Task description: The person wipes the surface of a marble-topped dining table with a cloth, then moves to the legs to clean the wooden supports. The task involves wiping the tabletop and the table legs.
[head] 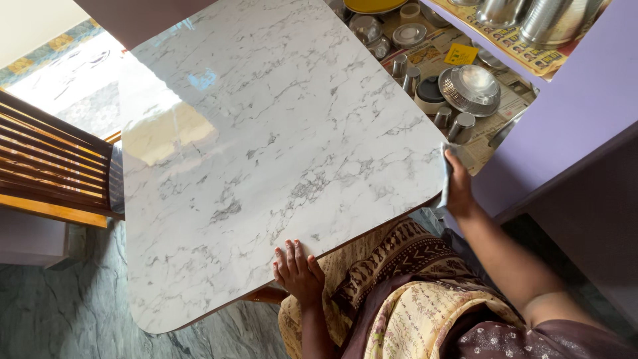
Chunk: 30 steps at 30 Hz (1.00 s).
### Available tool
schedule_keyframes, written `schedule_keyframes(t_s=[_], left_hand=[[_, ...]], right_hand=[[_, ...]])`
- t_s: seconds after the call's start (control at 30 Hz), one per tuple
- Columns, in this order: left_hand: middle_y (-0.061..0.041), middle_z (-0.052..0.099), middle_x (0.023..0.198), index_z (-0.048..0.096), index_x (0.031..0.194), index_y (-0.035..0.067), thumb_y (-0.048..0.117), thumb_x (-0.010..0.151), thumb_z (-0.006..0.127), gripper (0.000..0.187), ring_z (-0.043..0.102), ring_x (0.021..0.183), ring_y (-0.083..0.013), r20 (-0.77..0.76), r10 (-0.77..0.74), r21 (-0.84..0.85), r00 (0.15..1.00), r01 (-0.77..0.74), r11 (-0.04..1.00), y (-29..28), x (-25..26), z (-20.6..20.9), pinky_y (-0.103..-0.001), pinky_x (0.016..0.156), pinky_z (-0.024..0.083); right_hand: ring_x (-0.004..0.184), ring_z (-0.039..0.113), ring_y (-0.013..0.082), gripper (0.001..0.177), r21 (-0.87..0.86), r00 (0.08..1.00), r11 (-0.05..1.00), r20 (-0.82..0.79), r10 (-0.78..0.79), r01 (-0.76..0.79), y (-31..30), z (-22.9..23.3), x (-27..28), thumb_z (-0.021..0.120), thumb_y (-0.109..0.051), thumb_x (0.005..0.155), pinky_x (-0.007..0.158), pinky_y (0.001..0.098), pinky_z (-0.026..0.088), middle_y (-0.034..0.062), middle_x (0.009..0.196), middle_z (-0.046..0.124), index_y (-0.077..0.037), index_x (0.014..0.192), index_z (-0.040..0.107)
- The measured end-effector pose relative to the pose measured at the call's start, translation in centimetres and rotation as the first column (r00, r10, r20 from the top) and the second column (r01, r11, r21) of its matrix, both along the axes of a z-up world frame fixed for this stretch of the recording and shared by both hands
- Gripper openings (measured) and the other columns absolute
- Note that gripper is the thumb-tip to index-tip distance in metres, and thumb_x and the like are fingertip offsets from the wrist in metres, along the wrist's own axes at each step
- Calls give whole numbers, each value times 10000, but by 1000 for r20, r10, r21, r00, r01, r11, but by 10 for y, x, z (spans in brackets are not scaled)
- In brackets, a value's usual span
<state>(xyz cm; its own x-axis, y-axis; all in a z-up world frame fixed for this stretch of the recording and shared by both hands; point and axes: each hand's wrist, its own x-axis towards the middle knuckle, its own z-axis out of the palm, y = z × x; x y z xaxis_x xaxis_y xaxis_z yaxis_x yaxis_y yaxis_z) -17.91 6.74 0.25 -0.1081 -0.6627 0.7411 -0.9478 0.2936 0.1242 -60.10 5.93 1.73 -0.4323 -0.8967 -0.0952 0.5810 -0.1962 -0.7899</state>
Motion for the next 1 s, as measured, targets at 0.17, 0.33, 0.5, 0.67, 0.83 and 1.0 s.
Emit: schedule_keyframes(t_s=[0.17, 0.33, 0.5, 0.67, 0.83, 1.0], left_hand=[[-104, 614, 1467, 636, 1387, 102, 373, 1100, 332, 498, 439, 1471, -306, 3, -17, 46, 1000, 17, 999, 5, 2, 5, -482, 1212, 255], [-100, 602, 1478, 629, 1393, 105, 376, 1096, 346, 491, 423, 1489, -296, -21, -20, 87, 1000, 22, 996, 8, 3, 5, -478, 1227, 246], [-100, 592, 1482, 621, 1388, 103, 367, 1083, 352, 486, 410, 1495, -303, -22, -22, 97, 1000, 24, 995, 6, 4, 1, -485, 1231, 239], [-98, 572, 1501, 591, 1414, 107, 374, 1082, 336, 496, 382, 1508, -299, -10, -9, 126, 1000, 10, 992, 6, 3, 1, -487, 1243, 224], [-121, 541, 1524, 511, 1467, 93, 367, 1074, 296, 525, 362, 1514, -304, -21, -34, 174, 999, 37, 984, 10, 7, 5, -496, 1252, 215], [-160, 552, 1512, 492, 1463, 25, 352, 1090, 306, 529, 382, 1499, -355, -23, -46, 177, 999, 49, 983, 10, 8, 8, -517, 1234, 248]], right_hand=[[1081, 532, 249, 553, 178, 871, 884, -338, -358, 432, 2, -30, 45, 575, -298, 992, 959, 403, 522, 167, 1252, 471, -54, 1417, 320], [1456, 276, 499, 695, -379, -22, 762, -901, -433, 526, 15, -30, 77, 505, -332, 1054, 1210, 621, 219, 324, 1599, 232, -19, 1608, 224], [1588, 201, 256, 499, 348, -489, 867, -721, 491, 357, 30, 27, 126, 317, -527, 1054, 1265, 721, 70, -40, 1624, 271, -294, 1494, 306], [1568, -23, 343, 775, 616, -649, 788, -607, 459, -19, 21, 87, 192, 178, -678, 1006, 1183, 640, -73, 105, 1709, -25, -242, 1634, 49], [1567, -224, 307, 728, 788, -770, 597, -472, 428, -151, -5, 146, 222, 80, -640, 1032, 1157, 683, -203, 34, 1702, -242, -287, 1629, -141], [1544, -267, 276, 764, 800, -733, 577, -489, 473, -161, -73, 153, 217, 98, -681, 1014, 1155, 690, -210, 5, 1694, -280, -299, 1621, -164]])
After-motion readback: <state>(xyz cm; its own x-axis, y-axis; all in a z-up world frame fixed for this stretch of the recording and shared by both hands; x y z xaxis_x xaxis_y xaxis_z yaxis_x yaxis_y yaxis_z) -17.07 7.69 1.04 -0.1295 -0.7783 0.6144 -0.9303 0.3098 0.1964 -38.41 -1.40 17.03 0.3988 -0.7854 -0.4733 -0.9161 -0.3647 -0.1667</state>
